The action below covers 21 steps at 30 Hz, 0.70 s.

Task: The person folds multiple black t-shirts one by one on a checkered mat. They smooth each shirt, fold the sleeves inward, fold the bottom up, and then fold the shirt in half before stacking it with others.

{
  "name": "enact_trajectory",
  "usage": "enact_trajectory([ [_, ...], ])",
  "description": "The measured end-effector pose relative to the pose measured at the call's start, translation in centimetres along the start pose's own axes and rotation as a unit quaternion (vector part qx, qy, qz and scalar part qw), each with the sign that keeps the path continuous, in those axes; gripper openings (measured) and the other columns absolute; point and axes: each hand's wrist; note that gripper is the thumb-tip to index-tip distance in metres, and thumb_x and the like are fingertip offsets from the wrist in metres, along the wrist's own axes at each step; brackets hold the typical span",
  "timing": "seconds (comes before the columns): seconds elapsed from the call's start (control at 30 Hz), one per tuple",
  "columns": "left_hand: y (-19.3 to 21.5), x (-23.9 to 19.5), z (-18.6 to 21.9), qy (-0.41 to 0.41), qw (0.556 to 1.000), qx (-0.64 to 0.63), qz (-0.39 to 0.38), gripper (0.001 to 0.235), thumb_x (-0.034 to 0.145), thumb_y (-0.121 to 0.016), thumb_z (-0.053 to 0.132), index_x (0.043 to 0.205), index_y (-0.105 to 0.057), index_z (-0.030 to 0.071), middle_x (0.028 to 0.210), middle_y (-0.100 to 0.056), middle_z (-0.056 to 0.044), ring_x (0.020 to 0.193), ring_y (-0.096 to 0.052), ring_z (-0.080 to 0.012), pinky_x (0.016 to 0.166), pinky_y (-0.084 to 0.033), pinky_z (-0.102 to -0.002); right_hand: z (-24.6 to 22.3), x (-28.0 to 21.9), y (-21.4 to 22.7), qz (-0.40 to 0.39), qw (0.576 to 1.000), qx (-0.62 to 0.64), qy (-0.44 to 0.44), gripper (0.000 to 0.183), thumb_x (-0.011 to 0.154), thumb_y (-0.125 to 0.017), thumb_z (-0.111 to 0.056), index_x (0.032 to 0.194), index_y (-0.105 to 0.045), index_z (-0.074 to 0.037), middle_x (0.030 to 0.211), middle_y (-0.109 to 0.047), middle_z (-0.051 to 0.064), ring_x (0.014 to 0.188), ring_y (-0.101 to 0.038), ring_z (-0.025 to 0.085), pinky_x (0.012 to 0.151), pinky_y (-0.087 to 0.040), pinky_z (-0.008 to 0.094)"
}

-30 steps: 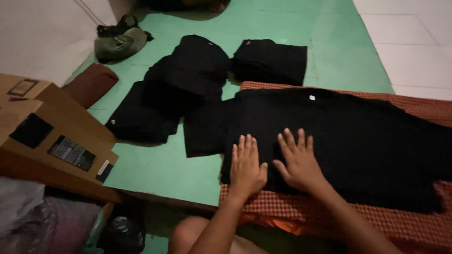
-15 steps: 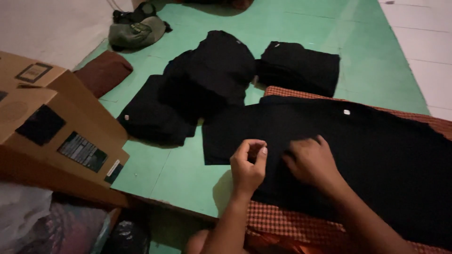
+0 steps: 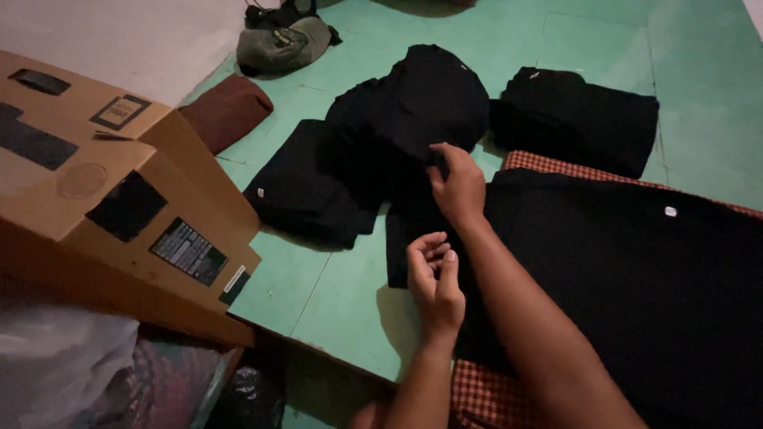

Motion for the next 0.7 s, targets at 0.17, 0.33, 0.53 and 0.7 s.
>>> enact_trajectory([
  [0.17, 0.0, 0.1, -0.4, 0.018, 1.0, -0.016, -0.007, 0.036, 0.092, -0.061, 0.019, 0.123, -0.055, 0.003, 0.125, -0.064, -0.018, 0.11, -0.063, -0.029, 0.085, -0.05, -0.034, -0.9, -0.5, 0.6, 0.051, 0.97, 0.2, -0.132, 0.027, 0.097, -0.059, -0.003, 0.118, -0.067, -0.019, 0.129, -0.068, 0.008, 0.115, -0.069, 0.033, 0.084, -0.061, 0.041],
  [0.33, -0.2, 0.4, -1.1, 0.022, 0.998, -0.043, -0.026, 0.043, 0.093, -0.059, 0.016, 0.132, -0.049, 0.001, 0.138, -0.059, -0.024, 0.124, -0.06, -0.0368, 0.096, -0.046, -0.039, 0.3, -0.2, 0.5, 0.108, 0.857, 0.488, -0.127, 0.022, 0.11, -0.043, -0.001, 0.118, -0.053, -0.019, 0.147, -0.059, 0.009, 0.119, -0.06, 0.018, 0.096, -0.059, 0.035],
  [0.53, -0.2, 0.6, -1.3, 0.089, 0.985, -0.126, -0.072, 0.061, 0.101, -0.052, 0.034, 0.152, -0.038, 0.003, 0.152, -0.046, -0.027, 0.139, -0.045, -0.0426, 0.108, -0.039, -0.05, -2.0, 1.5, 6.1, 0.145, 0.855, 0.495, -0.052, 0.014, 0.113, -0.035, -0.01, 0.116, -0.048, -0.016, 0.121, -0.067, 0.004, 0.1, -0.061, 0.01, 0.085, -0.055, 0.026],
  [0.7, -0.6, 1.0, -2.8, 0.193, 0.91, -0.35, -0.112, 0.064, 0.102, -0.052, 0.042, 0.155, -0.041, 0.007, 0.151, -0.054, -0.016, 0.132, -0.058, -0.0287, 0.102, -0.051, -0.038, -5.5, 2.9, 11.0, 0.14, 0.806, 0.574, 0.048, 0.011, 0.112, -0.039, -0.005, 0.116, -0.048, -0.01, 0.118, -0.066, 0.014, 0.089, -0.06, 0.012, 0.084, -0.051, 0.029],
])
Point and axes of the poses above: each hand's wrist, its own x-axis towards the middle knuckle, its own y-axis out of the back of the hand, z = x × y
